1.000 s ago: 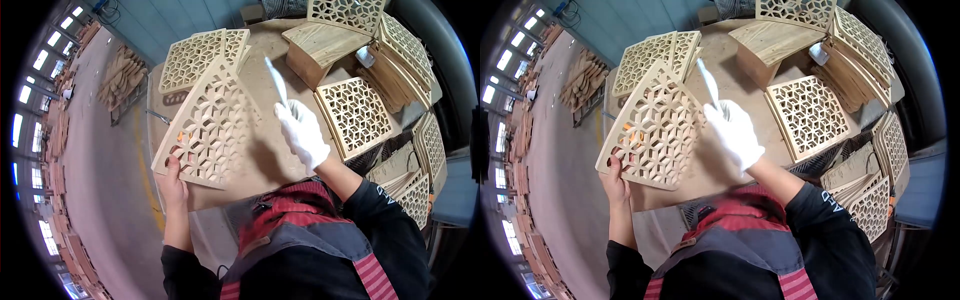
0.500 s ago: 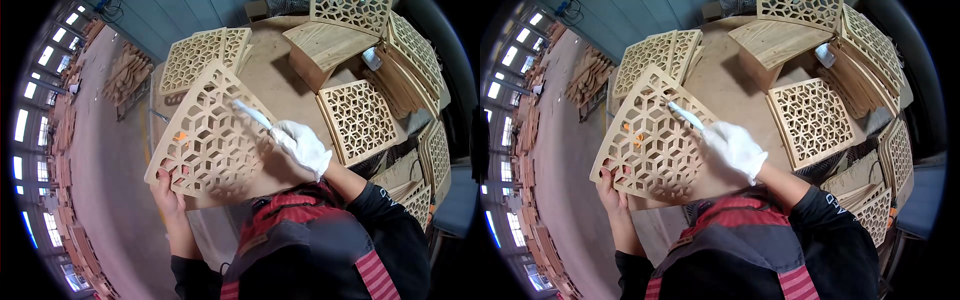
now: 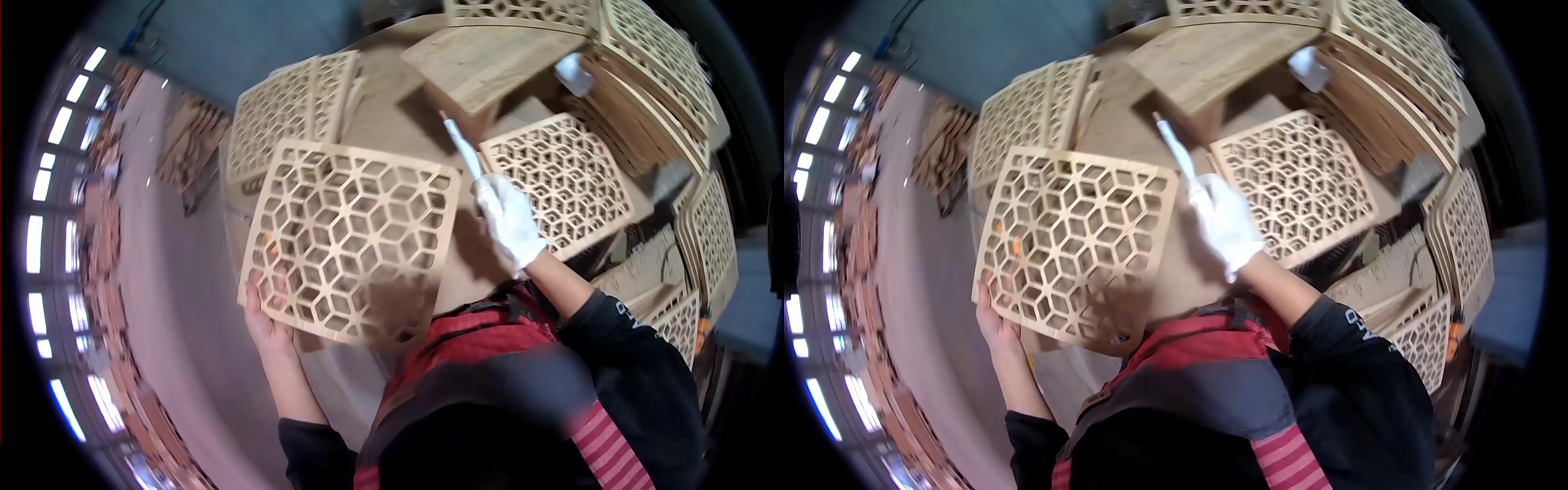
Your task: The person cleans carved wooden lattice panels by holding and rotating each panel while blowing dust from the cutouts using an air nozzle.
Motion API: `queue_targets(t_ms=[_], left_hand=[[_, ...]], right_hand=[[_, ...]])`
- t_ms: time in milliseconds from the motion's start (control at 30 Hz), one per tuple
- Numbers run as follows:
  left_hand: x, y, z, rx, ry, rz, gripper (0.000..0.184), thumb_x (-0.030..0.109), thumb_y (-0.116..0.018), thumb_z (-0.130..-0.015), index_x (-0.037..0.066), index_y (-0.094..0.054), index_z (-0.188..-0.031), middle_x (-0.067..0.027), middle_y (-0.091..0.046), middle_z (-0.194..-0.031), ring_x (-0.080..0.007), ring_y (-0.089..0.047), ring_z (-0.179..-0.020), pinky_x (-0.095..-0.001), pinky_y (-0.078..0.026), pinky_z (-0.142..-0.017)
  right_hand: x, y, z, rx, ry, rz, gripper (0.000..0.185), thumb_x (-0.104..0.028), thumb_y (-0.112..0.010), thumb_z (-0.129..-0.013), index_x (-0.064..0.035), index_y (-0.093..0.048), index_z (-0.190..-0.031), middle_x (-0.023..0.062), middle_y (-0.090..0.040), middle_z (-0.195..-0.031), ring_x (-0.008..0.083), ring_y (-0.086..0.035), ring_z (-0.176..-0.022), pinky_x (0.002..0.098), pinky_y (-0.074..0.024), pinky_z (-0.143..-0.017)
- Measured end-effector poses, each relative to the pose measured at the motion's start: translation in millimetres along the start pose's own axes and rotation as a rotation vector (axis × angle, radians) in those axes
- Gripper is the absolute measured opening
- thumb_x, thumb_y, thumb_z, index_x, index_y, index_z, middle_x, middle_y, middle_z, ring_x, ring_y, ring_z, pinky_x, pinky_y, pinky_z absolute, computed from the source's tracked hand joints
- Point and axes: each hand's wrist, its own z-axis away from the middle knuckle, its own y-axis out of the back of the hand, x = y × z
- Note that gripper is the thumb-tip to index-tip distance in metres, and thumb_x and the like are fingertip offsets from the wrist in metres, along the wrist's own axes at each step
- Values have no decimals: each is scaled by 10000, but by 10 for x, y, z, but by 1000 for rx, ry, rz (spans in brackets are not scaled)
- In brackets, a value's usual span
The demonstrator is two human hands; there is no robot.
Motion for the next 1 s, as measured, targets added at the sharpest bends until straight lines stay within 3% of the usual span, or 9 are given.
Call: queue_targets(t_ms=[67,100,200,267,400,500,733,900,1000], left_hand=[[-181,-93,-20,-15,9,-5,477,332,-395,-1034,29,-388,-1403,-204,-510,-1348,-340,-560,-1182,-471,-527,-962],[-271,-231,26,-134,67,59,488,341,-388,-1034,38,-385,-1416,-201,-487,-1383,-338,-527,-1226,-479,-499,-1000],[-546,-94,-256,-161,158,-16,456,346,-367,-1037,33,-441,-1361,-185,-516,-1341,-323,-573,-1161,-462,-549,-934],[-706,-135,-399,29,238,-76,420,317,-417,-1026,32,-485,-1326,-183,-554,-1299,-326,-597,-1126,-489,-539,-941],[-1107,-262,-587,-226,374,-96,421,301,-411,-1027,31,-441,-1349,-189,-558,-1280,-329,-612,-1088,-500,-547,-918],[-1277,-540,-504,-153,355,-151,369,349,-434,-1019,37,-502,-1205,-193,-590,-1185,-321,-651,-988,-441,-602,-816],[-1119,-1018,-491,-150,478,-255,386,311,-444,-1021,-26,-503,-1201,-217,-628,-1095,-323,-673,-892,-453,-613,-759],[-1007,-868,-702,-125,518,-228,414,302,-436,-1022,-8,-481,-1293,-217,-611,-1193,-359,-640,-1047,-526,-573,-860],[-931,-753,-760,-177,566,-184,435,310,-423,-1025,-12,-466,-1316,-222,-594,-1230,-370,-621,-1082,-538,-557,-883]], right_hand=[[432,58,4,110,610,564,276,-247,-434,-997,-9,-566,-956,180,-583,-827,382,-597,-746,433,-461,-743],[449,80,49,55,315,305,275,-261,-443,-1008,-6,-539,-976,126,-574,-790,266,-608,-651,359,-477,-616],[252,240,276,38,-429,-381,300,-287,-449,-1016,8,-501,-1002,76,-566,-794,148,-639,-596,278,-520,-496],[402,277,406,119,-458,-452,316,-300,-456,-1013,12,-508,-1004,76,-561,-802,141,-634,-595,276,-522,-501],[648,505,635,238,-529,-440,355,-337,-458,-1008,10,-513,-961,59,-541,-808,126,-594,-604,265,-523,-532],[725,702,786,314,-512,-476,337,-336,-459,-1007,-5,-498,-956,52,-532,-792,126,-595,-603,263,-524,-538],[817,778,809,355,-399,-374,346,-362,-455,-1006,-24,-505,-946,46,-535,-745,111,-561,-551,240,-472,-502],[792,754,699,518,-454,-561,295,-340,-534,-980,-50,-556,-932,17,-541,-645,84,-535,-538,238,-436,-461],[654,864,653,513,-383,-378,324,-338,-525,-985,-36,-582,-884,5,-545,-676,75,-505,-559,256,-443,-513]])
